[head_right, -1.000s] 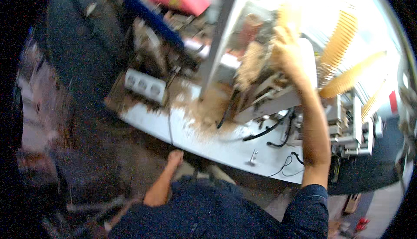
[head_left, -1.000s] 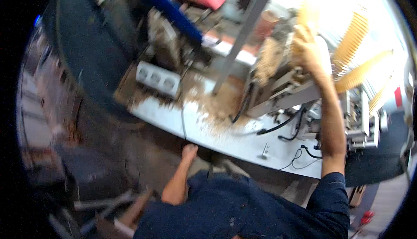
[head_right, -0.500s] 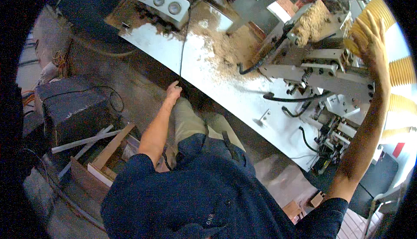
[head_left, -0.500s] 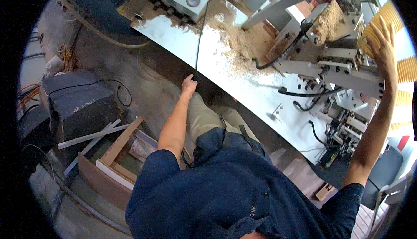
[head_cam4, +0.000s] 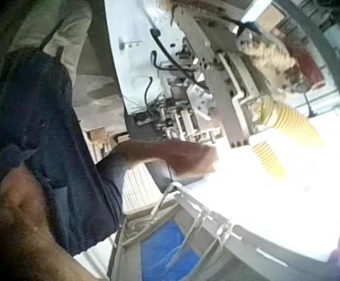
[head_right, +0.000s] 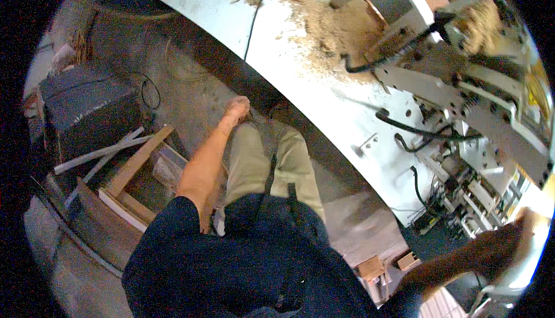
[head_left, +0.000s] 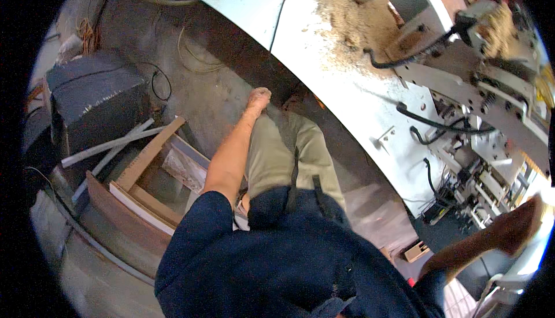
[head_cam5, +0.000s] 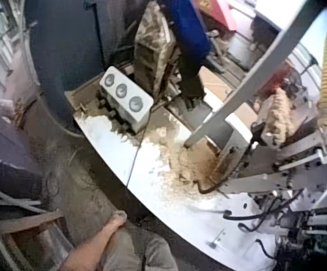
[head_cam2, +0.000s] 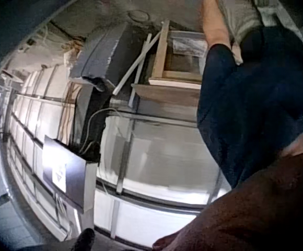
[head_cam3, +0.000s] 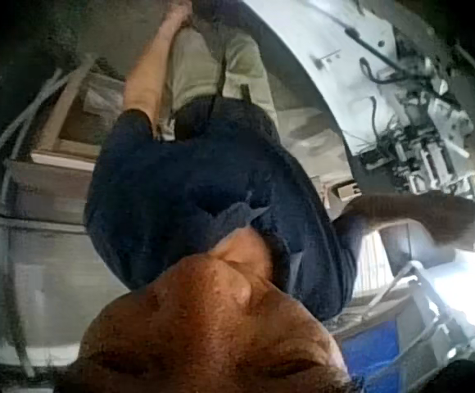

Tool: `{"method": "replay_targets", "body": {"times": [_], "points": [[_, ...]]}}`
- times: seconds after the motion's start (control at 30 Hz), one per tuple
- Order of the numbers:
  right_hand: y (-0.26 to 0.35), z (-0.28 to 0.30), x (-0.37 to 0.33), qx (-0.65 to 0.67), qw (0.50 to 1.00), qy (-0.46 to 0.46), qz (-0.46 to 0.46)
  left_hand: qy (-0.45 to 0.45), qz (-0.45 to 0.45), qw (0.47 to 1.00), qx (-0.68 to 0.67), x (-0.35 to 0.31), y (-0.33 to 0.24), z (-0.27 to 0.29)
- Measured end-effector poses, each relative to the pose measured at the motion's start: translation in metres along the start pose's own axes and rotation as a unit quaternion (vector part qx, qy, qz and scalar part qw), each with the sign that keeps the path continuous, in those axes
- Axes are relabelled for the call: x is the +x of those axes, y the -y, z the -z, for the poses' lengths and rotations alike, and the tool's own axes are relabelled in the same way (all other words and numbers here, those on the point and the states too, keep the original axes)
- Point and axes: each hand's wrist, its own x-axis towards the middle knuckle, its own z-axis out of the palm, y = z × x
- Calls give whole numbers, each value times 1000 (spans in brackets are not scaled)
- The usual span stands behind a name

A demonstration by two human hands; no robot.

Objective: The person detaches and clears several large sawdust extraction hoses from a woodworking machine, manually shaking out debris and using a handheld blower to clean the interior components.

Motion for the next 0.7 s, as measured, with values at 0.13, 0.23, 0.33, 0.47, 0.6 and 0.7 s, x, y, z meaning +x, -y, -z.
{"method": "replay_targets", "body": {"times": [0.13,0.23,0.33,0.47,0.6,0.7], "points": [[108,-134,-147,296,870,356,-169,43,9,999,1,28,61,-16],[152,-301,-287,358,755,501,-225,52,11,998,37,38,97,-23],[138,-460,-471,220,699,643,-222,23,0,1000,-13,46,166,-1],[113,-607,-557,85,699,679,-206,-87,23,991,102,33,229,53],[107,-708,-587,49,725,667,-166,-131,86,984,86,18,304,91],[110,-755,-575,55,760,631,-143,-127,150,977,82,0,329,101]]}}
